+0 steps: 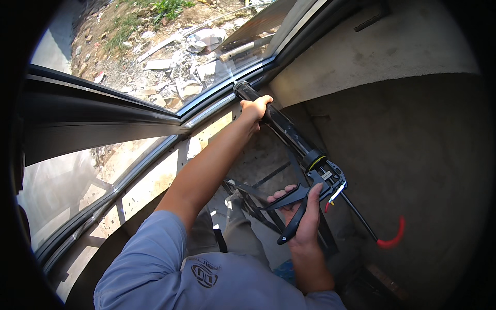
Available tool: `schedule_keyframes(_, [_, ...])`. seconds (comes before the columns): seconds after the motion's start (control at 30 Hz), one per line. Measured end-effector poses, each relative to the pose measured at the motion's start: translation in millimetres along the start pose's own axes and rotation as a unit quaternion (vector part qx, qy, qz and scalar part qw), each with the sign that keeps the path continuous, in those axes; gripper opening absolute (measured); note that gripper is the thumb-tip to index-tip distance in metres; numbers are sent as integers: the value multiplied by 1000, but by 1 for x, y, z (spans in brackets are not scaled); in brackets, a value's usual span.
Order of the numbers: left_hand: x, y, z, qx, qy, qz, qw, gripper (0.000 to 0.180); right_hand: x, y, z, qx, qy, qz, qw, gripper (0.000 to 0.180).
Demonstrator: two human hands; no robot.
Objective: The person applies sealant to the window frame using a caulking gun while standing on a stepladder. They move the ladder to reach different sections of the frame and wipe the nozzle with a plastic bag between applications.
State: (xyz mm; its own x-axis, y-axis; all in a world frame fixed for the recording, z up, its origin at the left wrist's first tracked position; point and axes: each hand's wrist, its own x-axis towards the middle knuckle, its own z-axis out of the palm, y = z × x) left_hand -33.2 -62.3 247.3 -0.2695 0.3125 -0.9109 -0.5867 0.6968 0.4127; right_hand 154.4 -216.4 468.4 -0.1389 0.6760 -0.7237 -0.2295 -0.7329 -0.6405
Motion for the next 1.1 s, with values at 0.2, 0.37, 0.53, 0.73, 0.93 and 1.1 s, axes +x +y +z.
schedule_keyframes(0.2, [-33, -59, -84, -220, 87, 59, 970, 84, -40, -12, -31, -32, -157, 82, 984, 84])
schedule_keyframes(0.37, [-91, -105, -103, -275, 42, 67, 958, 67, -95, -6, -81, 108, -245, 137, 954, 87])
schedule_keyframes(0.53, [-177, -141, -67, -351, -127, 81, 924, 31, -114, -12, -117, 31, -321, 108, 940, 93])
schedule_keyframes(0.73, [-262, -165, -43, -301, -200, 41, 931, 30, -118, 14, -113, -45, -327, 96, 939, 67])
schedule_keyframes(0.93, [-233, -159, -128, -242, -279, 39, 928, 21, -52, 29, -200, -401, -191, -254, 859, 81])
schedule_keyframes(1.1, [-215, -161, -179, 32, -150, -48, 987, 37, 22, 64, -309, -690, 130, -390, 596, 70])
